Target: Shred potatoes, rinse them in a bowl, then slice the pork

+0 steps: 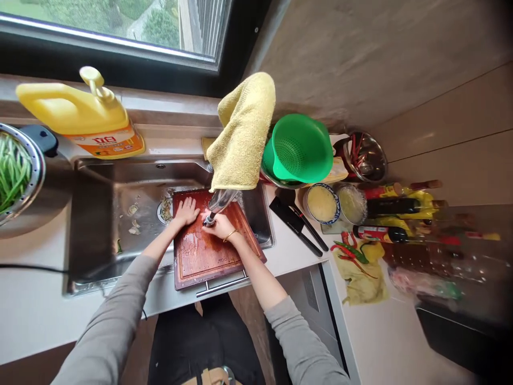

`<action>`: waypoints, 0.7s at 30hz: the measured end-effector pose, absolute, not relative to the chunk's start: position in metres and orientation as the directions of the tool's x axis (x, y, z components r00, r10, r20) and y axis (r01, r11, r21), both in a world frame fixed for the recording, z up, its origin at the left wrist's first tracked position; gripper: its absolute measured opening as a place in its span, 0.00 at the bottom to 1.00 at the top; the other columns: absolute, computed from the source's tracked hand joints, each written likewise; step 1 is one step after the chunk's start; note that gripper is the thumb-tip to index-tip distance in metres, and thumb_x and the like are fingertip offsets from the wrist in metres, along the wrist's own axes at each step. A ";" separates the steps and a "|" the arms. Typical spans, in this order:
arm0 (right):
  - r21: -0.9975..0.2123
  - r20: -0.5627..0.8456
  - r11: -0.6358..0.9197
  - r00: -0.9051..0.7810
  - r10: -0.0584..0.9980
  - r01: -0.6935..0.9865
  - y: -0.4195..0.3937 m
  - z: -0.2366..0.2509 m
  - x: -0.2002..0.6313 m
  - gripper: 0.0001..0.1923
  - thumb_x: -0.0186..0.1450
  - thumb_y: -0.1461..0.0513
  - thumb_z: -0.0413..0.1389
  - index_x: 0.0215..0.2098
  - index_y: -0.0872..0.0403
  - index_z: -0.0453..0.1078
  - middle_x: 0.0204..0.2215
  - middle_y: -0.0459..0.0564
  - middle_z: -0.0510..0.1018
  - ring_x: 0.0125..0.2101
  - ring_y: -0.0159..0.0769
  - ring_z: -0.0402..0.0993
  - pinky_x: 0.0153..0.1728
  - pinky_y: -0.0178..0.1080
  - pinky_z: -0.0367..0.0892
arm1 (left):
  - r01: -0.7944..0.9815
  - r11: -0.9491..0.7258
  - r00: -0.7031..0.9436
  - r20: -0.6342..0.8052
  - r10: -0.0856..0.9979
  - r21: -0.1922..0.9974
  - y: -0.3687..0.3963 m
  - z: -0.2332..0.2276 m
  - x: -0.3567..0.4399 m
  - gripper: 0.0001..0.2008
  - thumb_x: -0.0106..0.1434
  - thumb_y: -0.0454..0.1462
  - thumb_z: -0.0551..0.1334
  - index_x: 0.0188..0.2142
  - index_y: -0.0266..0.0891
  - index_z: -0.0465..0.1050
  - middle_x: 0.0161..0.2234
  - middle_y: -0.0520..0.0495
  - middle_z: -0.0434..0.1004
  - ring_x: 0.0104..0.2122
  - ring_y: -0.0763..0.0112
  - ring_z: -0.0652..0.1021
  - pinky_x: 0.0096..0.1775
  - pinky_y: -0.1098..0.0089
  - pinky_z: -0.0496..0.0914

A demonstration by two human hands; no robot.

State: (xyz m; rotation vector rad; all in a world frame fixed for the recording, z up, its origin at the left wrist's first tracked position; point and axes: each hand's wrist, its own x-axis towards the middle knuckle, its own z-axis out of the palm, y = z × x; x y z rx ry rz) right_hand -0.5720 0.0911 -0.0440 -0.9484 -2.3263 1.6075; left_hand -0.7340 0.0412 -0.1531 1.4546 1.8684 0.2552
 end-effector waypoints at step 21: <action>-0.974 -0.122 0.001 -0.531 0.838 0.225 0.065 -0.013 -0.598 0.16 0.52 0.62 0.59 0.39 0.52 0.65 0.40 0.49 0.75 0.43 0.37 0.71 0.48 0.41 0.65 | -0.494 0.197 -0.311 -0.383 0.870 0.847 0.011 -0.056 -0.686 0.26 0.61 0.52 0.51 0.48 0.36 0.70 0.47 0.41 0.74 0.50 0.60 0.72 0.54 0.59 0.62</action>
